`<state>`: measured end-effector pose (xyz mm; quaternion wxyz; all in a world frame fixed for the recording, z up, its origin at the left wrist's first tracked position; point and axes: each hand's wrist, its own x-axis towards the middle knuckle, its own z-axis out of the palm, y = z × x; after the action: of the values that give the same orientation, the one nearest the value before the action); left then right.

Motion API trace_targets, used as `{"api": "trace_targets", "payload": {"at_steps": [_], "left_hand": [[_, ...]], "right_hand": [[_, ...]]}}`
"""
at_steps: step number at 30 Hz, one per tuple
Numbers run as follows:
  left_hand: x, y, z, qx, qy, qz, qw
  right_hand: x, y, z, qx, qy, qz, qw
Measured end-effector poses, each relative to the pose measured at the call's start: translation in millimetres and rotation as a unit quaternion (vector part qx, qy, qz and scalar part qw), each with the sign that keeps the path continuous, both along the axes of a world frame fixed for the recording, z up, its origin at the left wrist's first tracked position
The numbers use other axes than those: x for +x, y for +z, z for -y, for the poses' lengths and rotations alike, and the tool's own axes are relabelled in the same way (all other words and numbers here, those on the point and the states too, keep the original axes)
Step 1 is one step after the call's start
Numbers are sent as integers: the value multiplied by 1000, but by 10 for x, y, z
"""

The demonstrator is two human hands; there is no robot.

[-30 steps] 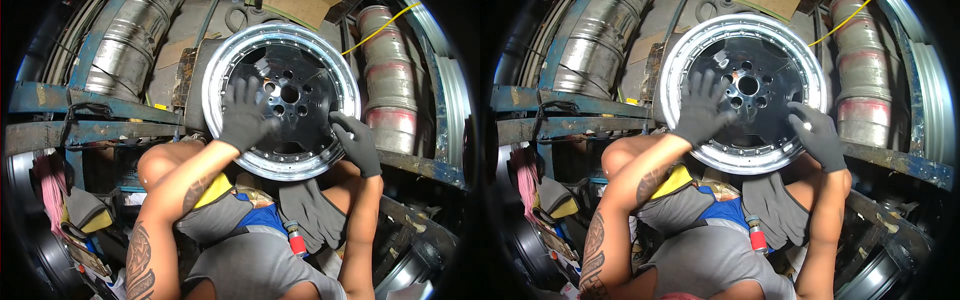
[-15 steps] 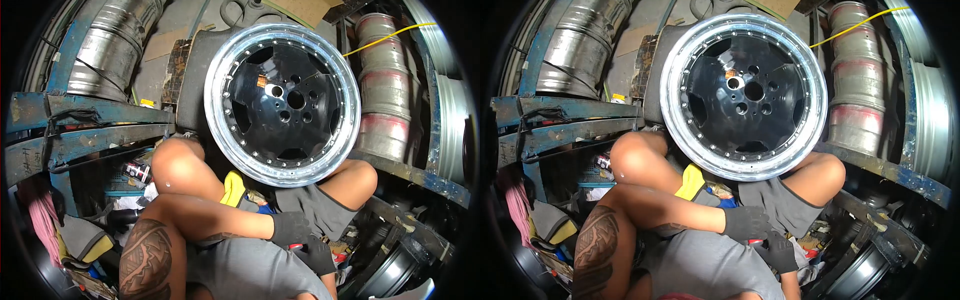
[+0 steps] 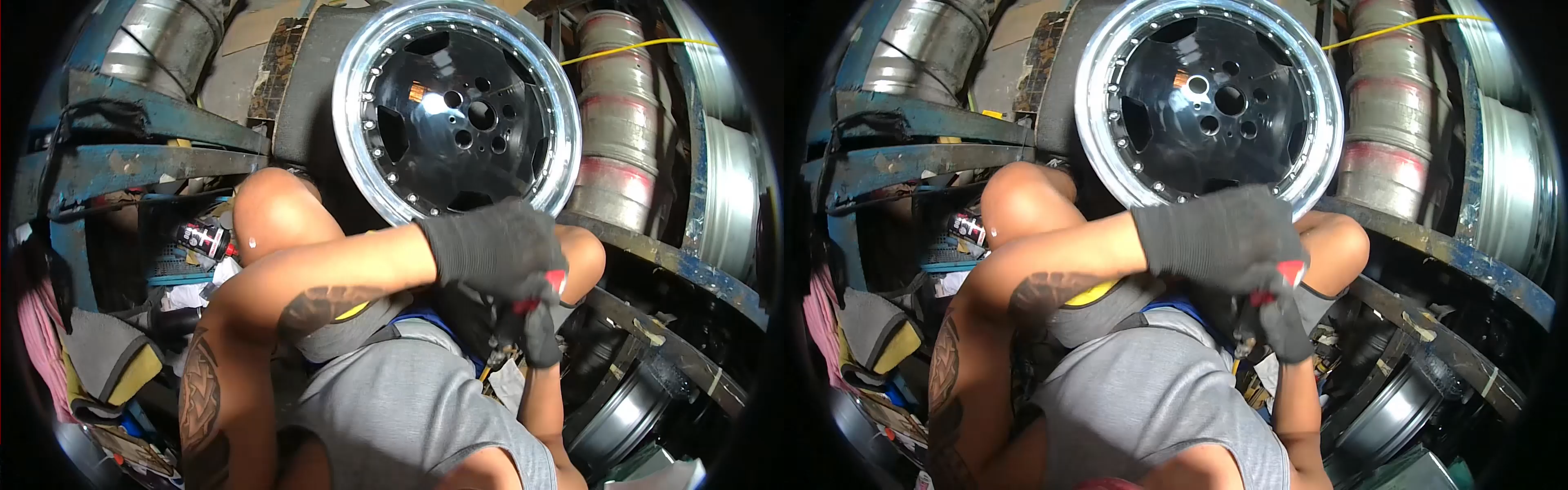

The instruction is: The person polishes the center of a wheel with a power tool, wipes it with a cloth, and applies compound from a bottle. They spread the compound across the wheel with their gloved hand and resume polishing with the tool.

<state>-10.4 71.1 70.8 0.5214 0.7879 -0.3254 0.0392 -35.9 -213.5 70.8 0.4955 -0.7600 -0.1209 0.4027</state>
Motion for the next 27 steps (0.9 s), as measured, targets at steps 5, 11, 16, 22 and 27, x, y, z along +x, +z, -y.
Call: {"api": "trace_targets", "payload": {"at_steps": [5,11,16,22,27], "left_hand": [[126,-342,81,-31,285,44,957],[50,-408,230,51,491,-86,865],[60,-213,44,9,481,-229,846],[22,-230,24,-36,498,-244,832],[2,-313,37,-107,509,-227,823]], "right_hand": [[543,-438,-755,19,-100,40,994],[1035,-535,-1441,-33,36,202,978],[1143,-499,-1624,-43,115,247,961],[1199,-508,-1649,-35,168,272,947],[1217,-504,-1650,-27,185,286,940]]}}
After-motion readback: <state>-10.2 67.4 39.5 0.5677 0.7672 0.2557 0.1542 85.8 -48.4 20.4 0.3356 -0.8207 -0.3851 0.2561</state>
